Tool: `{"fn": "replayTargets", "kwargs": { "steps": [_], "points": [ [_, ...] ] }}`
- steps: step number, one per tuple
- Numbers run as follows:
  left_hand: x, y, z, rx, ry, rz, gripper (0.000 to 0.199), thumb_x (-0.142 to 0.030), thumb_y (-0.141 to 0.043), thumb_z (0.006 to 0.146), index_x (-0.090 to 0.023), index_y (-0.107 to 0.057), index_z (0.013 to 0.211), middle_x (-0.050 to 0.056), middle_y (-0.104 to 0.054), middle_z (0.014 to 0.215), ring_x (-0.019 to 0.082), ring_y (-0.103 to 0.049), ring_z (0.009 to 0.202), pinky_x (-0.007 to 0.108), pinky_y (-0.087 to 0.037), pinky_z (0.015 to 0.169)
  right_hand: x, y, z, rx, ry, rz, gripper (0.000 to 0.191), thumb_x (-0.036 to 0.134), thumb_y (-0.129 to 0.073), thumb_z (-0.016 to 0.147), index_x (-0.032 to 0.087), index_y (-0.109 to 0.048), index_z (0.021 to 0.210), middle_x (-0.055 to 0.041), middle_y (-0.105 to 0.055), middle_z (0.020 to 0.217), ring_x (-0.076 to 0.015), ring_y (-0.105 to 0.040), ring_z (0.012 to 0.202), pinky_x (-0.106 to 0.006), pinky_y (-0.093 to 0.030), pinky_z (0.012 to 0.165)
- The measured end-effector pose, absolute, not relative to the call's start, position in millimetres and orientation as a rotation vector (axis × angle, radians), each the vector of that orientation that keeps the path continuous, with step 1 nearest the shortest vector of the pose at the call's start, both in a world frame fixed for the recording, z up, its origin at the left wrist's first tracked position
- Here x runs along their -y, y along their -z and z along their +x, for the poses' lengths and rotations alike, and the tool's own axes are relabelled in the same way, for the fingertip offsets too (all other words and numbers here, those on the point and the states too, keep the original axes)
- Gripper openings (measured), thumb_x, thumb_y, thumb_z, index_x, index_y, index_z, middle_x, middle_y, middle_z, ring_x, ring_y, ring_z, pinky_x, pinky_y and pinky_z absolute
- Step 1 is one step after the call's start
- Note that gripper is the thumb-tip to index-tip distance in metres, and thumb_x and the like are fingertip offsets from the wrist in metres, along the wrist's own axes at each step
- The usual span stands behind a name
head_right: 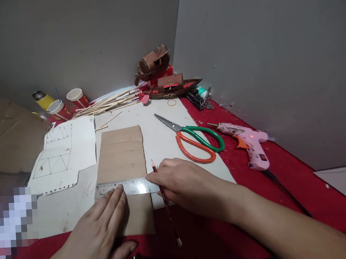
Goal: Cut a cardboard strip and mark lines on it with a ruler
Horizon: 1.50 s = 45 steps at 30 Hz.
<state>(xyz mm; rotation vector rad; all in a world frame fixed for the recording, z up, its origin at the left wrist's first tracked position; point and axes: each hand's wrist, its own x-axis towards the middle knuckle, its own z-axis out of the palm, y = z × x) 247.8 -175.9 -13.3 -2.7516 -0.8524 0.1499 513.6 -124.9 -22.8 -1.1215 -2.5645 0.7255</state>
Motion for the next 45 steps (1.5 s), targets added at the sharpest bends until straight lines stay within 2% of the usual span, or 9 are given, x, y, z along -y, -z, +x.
{"fn": "replayTargets", "kwargs": {
  "steps": [5,12,15,18,22,24,30,38,45],
  "points": [
    [175,11,248,0.821,-0.219,-2.774,0.09,-0.067,-0.057,0.087,-0.001,-0.047,0.146,0.023,-0.046,0.15,0.037,-0.065,0.113,0.042,-0.055,0.087,123,23,513,2.573,-0.755,-1.17,0.025,0.008,-0.056,0.09,0.024,-0.071,0.103,-0.0027,-0.064,0.082,-0.0187,-0.059,0.082,-0.028,-0.044,0.07],
    [176,18,247,0.886,-0.235,-2.856,0.091,-0.064,-0.061,0.086,-0.002,-0.041,0.15,0.022,-0.039,0.156,0.041,-0.057,0.12,0.049,-0.053,0.091,121,24,519,2.21,-0.753,-1.007,0.03,0.023,-0.053,0.098,0.022,-0.068,0.123,-0.0066,-0.072,0.094,-0.0181,-0.066,0.09,-0.03,-0.053,0.08],
    [175,18,247,0.908,-0.286,-2.901,0.09,-0.061,-0.063,0.086,-0.001,-0.041,0.15,0.023,-0.039,0.156,0.043,-0.055,0.122,0.052,-0.052,0.092,119,14,503,1.9,-0.932,-1.125,0.03,0.037,-0.05,0.099,0.02,-0.073,0.107,-0.0059,-0.072,0.086,-0.0168,-0.067,0.077,-0.028,-0.054,0.069],
    [173,18,247,0.954,-0.288,-2.95,0.085,-0.061,-0.055,0.091,-0.001,-0.04,0.151,0.023,-0.038,0.156,0.043,-0.052,0.126,0.053,-0.051,0.095,110,14,479,1.664,-1.317,-1.13,0.04,0.053,-0.053,0.095,0.016,-0.069,0.091,-0.0026,-0.064,0.07,-0.0118,-0.057,0.054,-0.024,-0.047,0.049],
    [172,18,246,1.049,-0.292,-3.035,0.081,-0.061,-0.045,0.096,-0.004,-0.035,0.154,0.022,-0.036,0.159,0.043,-0.05,0.131,0.056,-0.049,0.1,95,32,458,1.528,-1.469,-1.099,0.043,0.058,-0.063,0.087,0.016,-0.059,0.078,-0.0002,-0.061,0.066,-0.0077,-0.049,0.048,-0.022,-0.042,0.046],
    [172,19,247,1.104,-0.313,-3.08,0.082,-0.06,-0.048,0.095,-0.005,-0.034,0.154,0.021,-0.034,0.16,0.043,-0.048,0.132,0.057,-0.047,0.102,91,41,456,1.518,-1.478,-1.126,0.042,0.058,-0.062,0.088,0.018,-0.056,0.078,0.0005,-0.061,0.063,-0.0075,-0.047,0.046,-0.022,-0.04,0.045],
    [170,21,249,1.227,-0.32,-3.155,0.087,-0.057,-0.061,0.089,-0.007,-0.033,0.155,0.019,-0.034,0.16,0.042,-0.045,0.135,0.058,-0.045,0.107,94,47,462,1.863,-1.267,-1.08,0.029,0.039,-0.053,0.097,0.019,-0.055,0.076,-0.0009,-0.063,0.065,-0.0129,-0.06,0.063,-0.025,-0.047,0.064],
    [173,35,243,1.181,-0.13,-3.152,0.084,-0.055,-0.063,0.088,-0.008,-0.036,0.153,0.018,-0.037,0.16,0.042,-0.046,0.133,0.059,-0.046,0.105,93,51,462,1.948,-1.209,-1.033,0.028,0.034,-0.048,0.099,0.02,-0.055,0.076,-0.0005,-0.062,0.07,-0.0128,-0.061,0.065,-0.024,-0.047,0.064],
    [171,30,243,1.131,-0.141,-3.143,0.082,-0.056,-0.059,0.09,-0.008,-0.036,0.152,0.017,-0.038,0.159,0.041,-0.045,0.132,0.058,-0.048,0.103,93,50,461,2.017,-1.135,-1.018,0.025,0.03,-0.048,0.099,0.02,-0.054,0.077,0.0013,-0.057,0.07,-0.0119,-0.056,0.065,-0.024,-0.044,0.064]
  ]
}}
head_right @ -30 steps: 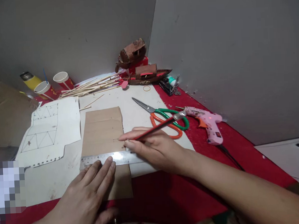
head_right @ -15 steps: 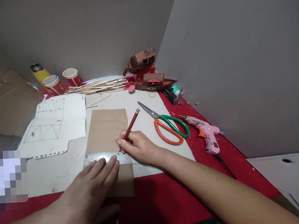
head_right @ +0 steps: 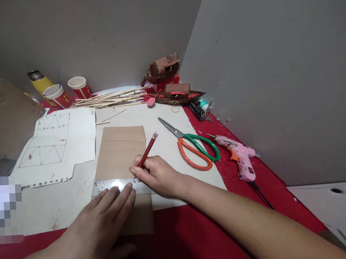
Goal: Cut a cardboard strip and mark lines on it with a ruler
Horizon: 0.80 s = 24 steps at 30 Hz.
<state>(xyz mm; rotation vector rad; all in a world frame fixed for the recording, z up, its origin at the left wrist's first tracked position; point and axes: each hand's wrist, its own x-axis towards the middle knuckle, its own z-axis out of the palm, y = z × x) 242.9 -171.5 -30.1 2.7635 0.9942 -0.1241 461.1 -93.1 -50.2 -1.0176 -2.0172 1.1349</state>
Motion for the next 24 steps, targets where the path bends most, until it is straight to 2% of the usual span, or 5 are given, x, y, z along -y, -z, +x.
{"fn": "replayTargets", "kwargs": {
  "steps": [5,8,14,24],
  "points": [
    [171,33,242,-1.0,0.107,2.759,0.081,-0.055,-0.056,0.091,-0.011,-0.034,0.154,0.016,-0.038,0.159,0.04,-0.045,0.133,0.055,-0.047,0.105,94,50,459,2.056,-1.082,-1.039,0.025,0.031,-0.048,0.099,0.02,-0.053,0.076,0.0015,-0.056,0.07,-0.012,-0.054,0.064,-0.025,-0.042,0.063],
    [171,34,243,-1.005,0.109,2.766,0.083,-0.05,-0.062,0.087,-0.009,-0.034,0.154,0.016,-0.038,0.159,0.041,-0.046,0.132,0.056,-0.047,0.104,94,53,459,2.009,-1.063,-1.053,0.026,0.032,-0.049,0.099,0.02,-0.053,0.075,0.001,-0.056,0.07,-0.0124,-0.054,0.064,-0.025,-0.043,0.063],
    [172,35,243,-1.016,0.131,2.751,0.081,-0.045,-0.063,0.085,-0.01,-0.035,0.154,0.015,-0.038,0.16,0.04,-0.047,0.131,0.055,-0.048,0.104,92,57,462,1.848,-1.26,-1.07,0.025,0.036,-0.05,0.098,0.02,-0.055,0.079,0.0005,-0.061,0.067,-0.0135,-0.06,0.064,-0.025,-0.047,0.063],
    [175,43,241,-1.019,0.016,2.771,0.084,-0.046,-0.065,0.084,-0.012,-0.034,0.154,0.014,-0.039,0.159,0.039,-0.047,0.131,0.054,-0.047,0.105,95,54,461,1.998,-1.023,-1.05,0.027,0.034,-0.049,0.098,0.021,-0.052,0.074,-0.0002,-0.057,0.07,-0.0134,-0.056,0.064,-0.026,-0.045,0.063]
  ]
}}
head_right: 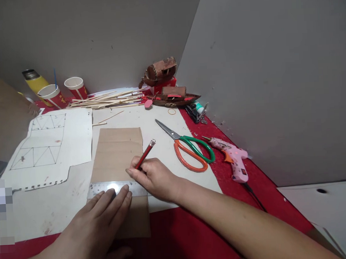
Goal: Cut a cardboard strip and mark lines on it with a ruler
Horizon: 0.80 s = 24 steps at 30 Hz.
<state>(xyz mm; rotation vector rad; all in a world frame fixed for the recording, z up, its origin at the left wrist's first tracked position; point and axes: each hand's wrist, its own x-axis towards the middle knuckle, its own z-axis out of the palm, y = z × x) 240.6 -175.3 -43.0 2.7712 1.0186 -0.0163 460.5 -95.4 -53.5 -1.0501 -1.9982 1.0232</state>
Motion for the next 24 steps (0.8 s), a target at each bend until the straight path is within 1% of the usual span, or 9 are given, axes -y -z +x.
{"fn": "replayTargets", "kwargs": {
  "steps": [3,5,8,10,13,16,21,24],
  "points": [
    [176,44,241,-1.03,0.024,2.768,0.086,-0.044,-0.068,0.081,-0.011,-0.034,0.154,0.015,-0.038,0.159,0.04,-0.046,0.131,0.055,-0.046,0.105,95,54,461,1.923,-1.081,-1.037,0.026,0.033,-0.049,0.099,0.021,-0.054,0.076,-0.0002,-0.058,0.07,-0.0131,-0.058,0.063,-0.025,-0.046,0.062],
    [176,44,241,-1.035,0.034,2.767,0.086,-0.049,-0.066,0.084,-0.011,-0.034,0.154,0.015,-0.039,0.159,0.04,-0.046,0.131,0.056,-0.047,0.105,96,54,461,1.906,-1.097,-1.029,0.026,0.032,-0.049,0.099,0.02,-0.055,0.076,-0.0001,-0.058,0.07,-0.013,-0.058,0.063,-0.025,-0.047,0.062],
    [174,43,242,-1.027,0.062,2.764,0.084,-0.058,-0.058,0.089,-0.011,-0.034,0.155,0.015,-0.039,0.159,0.039,-0.046,0.131,0.056,-0.047,0.105,96,54,461,1.951,-1.037,-1.012,0.027,0.032,-0.05,0.099,0.021,-0.056,0.075,-0.0008,-0.059,0.072,-0.0136,-0.058,0.066,-0.025,-0.047,0.064],
    [173,41,242,-1.031,0.088,2.765,0.083,-0.061,-0.056,0.09,-0.012,-0.035,0.154,0.014,-0.04,0.159,0.039,-0.046,0.131,0.055,-0.046,0.106,96,54,461,1.975,-1.004,-1.013,0.028,0.033,-0.049,0.099,0.02,-0.056,0.074,-0.0013,-0.059,0.073,-0.0137,-0.058,0.067,-0.026,-0.046,0.065],
    [172,35,243,-1.028,0.142,2.758,0.081,-0.06,-0.054,0.091,-0.012,-0.037,0.154,0.014,-0.04,0.158,0.039,-0.046,0.132,0.055,-0.047,0.105,96,53,461,1.994,-1.048,-1.033,0.029,0.033,-0.05,0.099,0.02,-0.056,0.074,-0.0006,-0.058,0.072,-0.0131,-0.056,0.065,-0.025,-0.045,0.063],
    [170,31,244,-0.998,0.173,2.761,0.081,-0.058,-0.056,0.091,-0.009,-0.037,0.153,0.016,-0.04,0.158,0.04,-0.047,0.131,0.055,-0.049,0.103,96,53,461,1.969,-1.119,-1.047,0.027,0.033,-0.051,0.098,0.02,-0.056,0.075,0.0004,-0.057,0.069,-0.0126,-0.055,0.063,-0.025,-0.044,0.061],
    [169,28,244,-0.987,0.166,2.788,0.081,-0.058,-0.057,0.091,-0.008,-0.039,0.152,0.017,-0.043,0.156,0.04,-0.049,0.129,0.054,-0.05,0.102,95,52,461,1.93,-1.133,-1.027,0.027,0.032,-0.052,0.097,0.02,-0.058,0.075,-0.0008,-0.059,0.073,-0.0132,-0.058,0.066,-0.025,-0.046,0.064],
    [170,28,245,-0.989,0.176,2.801,0.082,-0.055,-0.062,0.088,-0.008,-0.04,0.152,0.018,-0.044,0.155,0.04,-0.05,0.127,0.054,-0.051,0.1,96,52,461,1.921,-1.186,-1.07,0.026,0.035,-0.054,0.096,0.02,-0.058,0.075,-0.0002,-0.058,0.07,-0.0134,-0.056,0.064,-0.025,-0.045,0.061]
  ]
}}
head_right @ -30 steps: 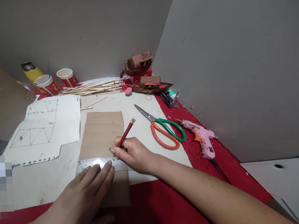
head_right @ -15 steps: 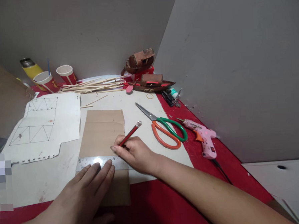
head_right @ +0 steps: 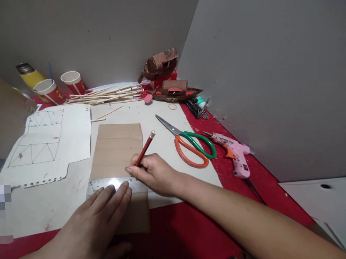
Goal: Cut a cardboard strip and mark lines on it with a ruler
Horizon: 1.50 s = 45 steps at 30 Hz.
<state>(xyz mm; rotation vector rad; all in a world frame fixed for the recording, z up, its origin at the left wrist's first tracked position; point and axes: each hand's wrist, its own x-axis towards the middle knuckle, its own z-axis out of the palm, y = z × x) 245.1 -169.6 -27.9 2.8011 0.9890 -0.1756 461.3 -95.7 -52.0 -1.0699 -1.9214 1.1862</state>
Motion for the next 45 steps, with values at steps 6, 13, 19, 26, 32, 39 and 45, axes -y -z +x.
{"fn": "replayTargets", "kwargs": {
  "steps": [6,13,19,26,32,39,45],
  "points": [
    [170,27,245,-0.969,0.15,2.816,0.08,-0.052,-0.062,0.089,-0.005,-0.041,0.151,0.019,-0.043,0.156,0.042,-0.05,0.127,0.056,-0.051,0.1,95,53,461,1.906,-1.184,-1.046,0.026,0.033,-0.053,0.097,0.019,-0.059,0.075,-0.0006,-0.06,0.072,-0.013,-0.057,0.066,-0.025,-0.046,0.064],
    [172,29,246,-1.022,0.101,2.848,0.073,-0.034,-0.062,0.087,-0.006,-0.04,0.15,0.019,-0.043,0.156,0.041,-0.05,0.127,0.056,-0.051,0.1,96,49,461,1.837,-1.256,-1.059,0.03,0.04,-0.057,0.095,0.019,-0.06,0.074,-0.0009,-0.061,0.07,-0.0135,-0.059,0.065,-0.026,-0.048,0.063],
    [172,28,244,-0.955,0.035,2.971,0.069,-0.034,-0.063,0.087,0.0,-0.046,0.145,0.022,-0.051,0.148,0.04,-0.059,0.119,0.052,-0.055,0.094,95,46,468,1.469,-1.175,-1.051,0.034,0.052,-0.059,0.094,0.019,-0.064,0.086,-0.001,-0.065,0.07,-0.012,-0.057,0.056,-0.025,-0.047,0.053],
    [170,28,243,-0.959,0.015,3.071,0.07,-0.043,-0.062,0.09,-0.003,-0.048,0.146,0.019,-0.05,0.149,0.038,-0.061,0.118,0.047,-0.057,0.092,92,54,474,1.556,-1.053,-1.048,0.03,0.045,-0.053,0.101,0.02,-0.067,0.107,-0.0027,-0.072,0.079,-0.0116,-0.057,0.061,-0.025,-0.047,0.057],
    [166,20,246,-0.926,0.113,3.111,0.071,-0.047,-0.065,0.089,-0.001,-0.052,0.142,0.021,-0.052,0.146,0.037,-0.064,0.112,0.046,-0.059,0.088,93,55,475,1.489,-0.924,-1.029,0.026,0.042,-0.051,0.102,0.023,-0.067,0.112,-0.0021,-0.071,0.083,-0.0113,-0.057,0.061,-0.025,-0.048,0.057],
    [165,27,244,-0.959,0.063,3.127,0.074,-0.051,-0.061,0.091,-0.001,-0.049,0.144,0.021,-0.051,0.147,0.037,-0.063,0.111,0.047,-0.057,0.091,96,44,470,1.463,-0.806,-1.078,0.028,0.044,-0.052,0.101,0.022,-0.067,0.107,-0.0028,-0.073,0.083,-0.0113,-0.058,0.06,-0.024,-0.048,0.054],
    [167,36,239,-1.024,-0.119,3.105,0.069,-0.056,-0.048,0.097,-0.007,-0.049,0.145,0.015,-0.053,0.148,0.033,-0.061,0.112,0.044,-0.054,0.094,97,43,469,1.48,-0.735,-1.098,0.025,0.041,-0.052,0.101,0.022,-0.067,0.106,-0.0025,-0.074,0.084,-0.0112,-0.059,0.059,-0.024,-0.049,0.055]
  ]
}}
